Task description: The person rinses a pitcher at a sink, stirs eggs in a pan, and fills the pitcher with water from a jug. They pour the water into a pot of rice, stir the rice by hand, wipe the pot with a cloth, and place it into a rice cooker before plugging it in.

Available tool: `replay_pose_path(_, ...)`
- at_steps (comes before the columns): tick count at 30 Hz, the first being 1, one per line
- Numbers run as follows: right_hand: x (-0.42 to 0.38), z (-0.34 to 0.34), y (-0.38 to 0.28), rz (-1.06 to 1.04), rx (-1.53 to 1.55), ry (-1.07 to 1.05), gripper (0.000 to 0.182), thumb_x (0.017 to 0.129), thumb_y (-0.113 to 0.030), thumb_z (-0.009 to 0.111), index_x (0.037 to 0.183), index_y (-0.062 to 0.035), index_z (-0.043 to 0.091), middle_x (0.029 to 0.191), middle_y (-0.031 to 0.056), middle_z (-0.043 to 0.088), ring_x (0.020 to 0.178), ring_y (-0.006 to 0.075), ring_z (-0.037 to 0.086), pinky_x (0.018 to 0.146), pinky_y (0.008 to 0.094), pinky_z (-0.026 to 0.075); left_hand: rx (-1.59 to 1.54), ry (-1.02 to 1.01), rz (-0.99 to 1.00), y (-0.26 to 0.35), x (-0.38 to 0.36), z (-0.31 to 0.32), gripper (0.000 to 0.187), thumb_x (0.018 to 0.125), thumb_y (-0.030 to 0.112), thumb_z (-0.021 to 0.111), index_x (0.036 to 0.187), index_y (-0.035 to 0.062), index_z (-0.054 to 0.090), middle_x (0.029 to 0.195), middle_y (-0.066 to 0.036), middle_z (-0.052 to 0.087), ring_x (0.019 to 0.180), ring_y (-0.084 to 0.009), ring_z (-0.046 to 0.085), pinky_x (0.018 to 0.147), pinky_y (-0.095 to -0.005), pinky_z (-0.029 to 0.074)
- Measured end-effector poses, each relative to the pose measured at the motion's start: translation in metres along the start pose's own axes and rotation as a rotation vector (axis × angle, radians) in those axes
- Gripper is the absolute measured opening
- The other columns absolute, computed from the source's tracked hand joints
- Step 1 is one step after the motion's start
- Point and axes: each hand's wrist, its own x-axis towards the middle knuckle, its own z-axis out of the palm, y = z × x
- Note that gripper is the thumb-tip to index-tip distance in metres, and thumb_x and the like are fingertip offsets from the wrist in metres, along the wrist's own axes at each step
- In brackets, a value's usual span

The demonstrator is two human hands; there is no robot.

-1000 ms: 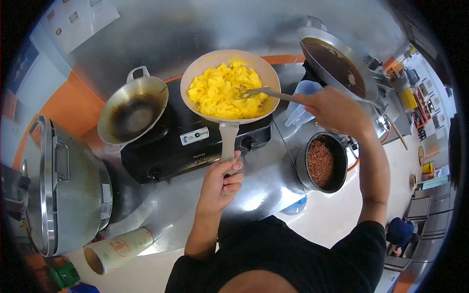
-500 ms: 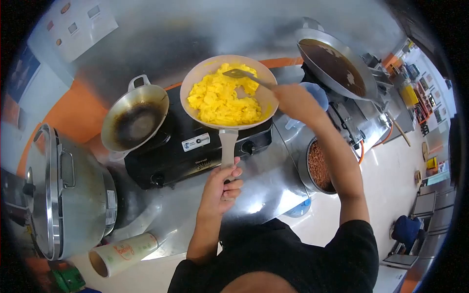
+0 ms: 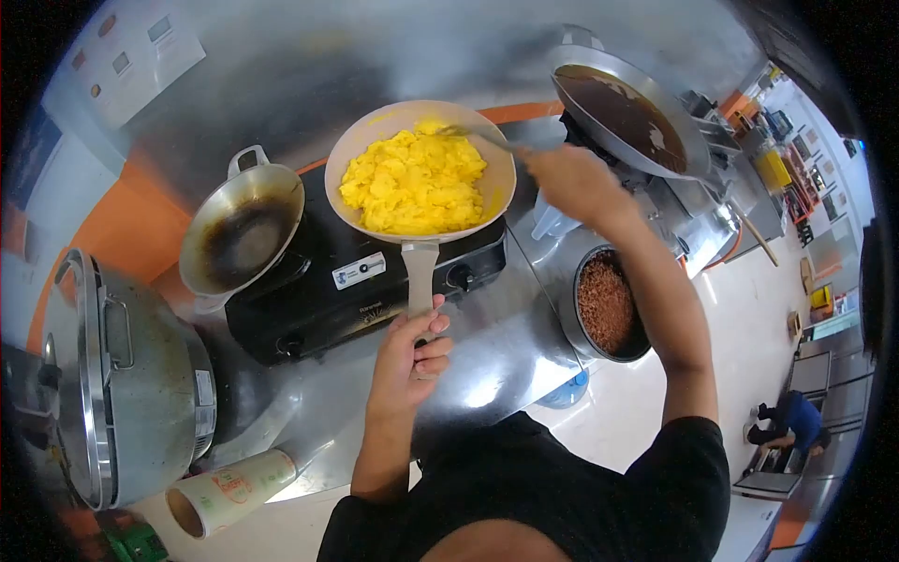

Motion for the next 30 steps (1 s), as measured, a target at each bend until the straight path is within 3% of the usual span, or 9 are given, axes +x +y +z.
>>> replay_pose_path(5,-0.014,-0.009,-0.032,-0.081,-0.107,-0.331,0.039,0.082,-0.009,0.053,0.121,-0.0102,0.056,0.077,0.0155,0.065,0.071,0.0337,0.063,0.064,0.0429,0.051,-0.031,0.013,-0.006,0.006,0.001,0.005,0.02,0.09,0.009,0.049,0.11,0.0065,0.054,0.076,0.001,0.045,0.047,-0.0021,0.027,0.036,-0.0153,0.021)
replay_pose_path(7,-0.028,-0.039,-0.002,-0.288,-0.074,-0.076,0.038,0.082,-0.01,0.054,0.119,-0.0139,0.059,0.076,0.0144,0.065,0.068,0.0333,0.063,0.061,0.0409,0.051,-0.029,0.004,-0.005,0.007,0.0,0.001,0.022,0.092,0.009,0.046,0.112,0.0047,0.054,0.076,0.001,0.044,0.047,-0.0019,0.028,0.035,-0.0148,0.023)
replay_pose_path(9,-0.031,-0.09,0.001,-0.206,-0.012,-0.225,0.04,0.082,-0.011,0.055,0.121,-0.0176,0.058,0.074,0.0129,0.064,0.063,0.0312,0.063,0.06,0.0397,0.05,-0.029,-0.013,-0.006,0.008,0.001,-0.001,0.024,0.093,0.009,0.044,0.114,0.0029,0.053,0.076,0.001,0.044,0.048,-0.0018,0.029,0.034,-0.0143,0.025)
replay_pose_path(14,-0.044,-0.051,-0.029,-0.194,-0.196,-0.376,0.048,0.08,-0.006,0.053,0.126,-0.0162,0.053,0.072,0.0146,0.064,0.065,0.0313,0.064,0.059,0.0411,0.051,-0.049,-0.027,-0.051,0.01,0.001,-0.005,0.021,0.09,0.007,0.048,0.11,0.0063,0.055,0.077,0.0,0.044,0.047,-0.0022,0.027,0.035,-0.0157,0.021)
replay_pose_path(18,-0.007,0.056,-0.018,-0.02,0.006,-0.185,0.049,0.078,-0.007,0.053,0.127,-0.0126,0.051,0.073,0.0184,0.063,0.069,0.0358,0.063,0.061,0.0418,0.052,0.01,0.01,-0.048,0.009,-0.002,-0.003,0.021,0.09,0.007,0.049,0.11,0.0069,0.054,0.077,0.0,0.044,0.047,-0.0022,0.027,0.035,-0.0156,0.02)
replay_pose_path(21,0.019,0.05,0.002,-0.025,0.277,0.098,0.04,0.08,-0.009,0.052,0.121,-0.009,0.056,0.078,0.0194,0.063,0.073,0.0358,0.063,0.064,0.043,0.051,0.033,0.004,-0.016,0.014,-0.002,-0.001,0.022,0.089,0.007,0.049,0.11,0.0073,0.054,0.077,0.0,0.044,0.047,-0.0022,0.028,0.036,-0.0158,0.021)
replay_pose_path(24,0.023,-0.01,-0.003,0.098,0.345,-0.068,0.032,0.083,-0.012,0.051,0.113,-0.0059,0.06,0.082,0.0184,0.064,0.076,0.0352,0.062,0.068,0.0448,0.05,0.008,0.017,-0.053,0.016,-0.004,-0.004,0.022,0.089,0.007,0.049,0.11,0.0071,0.054,0.077,0.0,0.044,0.048,-0.0021,0.028,0.036,-0.0156,0.022)
replay_pose_path(27,0.041,0.007,0.002,-0.074,0.061,0.023,0.028,0.084,-0.013,0.05,0.109,-0.0052,0.061,0.083,0.0181,0.064,0.077,0.0356,0.062,0.069,0.0461,0.05,0.007,-0.016,-0.049,0.015,-0.004,-0.002,0.021,0.089,0.007,0.049,0.11,0.0068,0.054,0.077,0.0,0.045,0.048,-0.0019,0.029,0.036,-0.0153,0.022)
replay_pose_path(30,0.034,0.054,-0.026,-0.004,0.032,-0.041,0.027,0.083,-0.008,0.049,0.106,-0.0079,0.061,0.083,0.0169,0.064,0.075,0.0363,0.063,0.069,0.0464,0.05,-0.007,0.001,-0.043,0.012,-0.003,-0.001,0.021,0.09,0.007,0.049,0.11,0.0062,0.054,0.078,0.0,0.045,0.048,-0.0018,0.028,0.037,-0.0151,0.023)
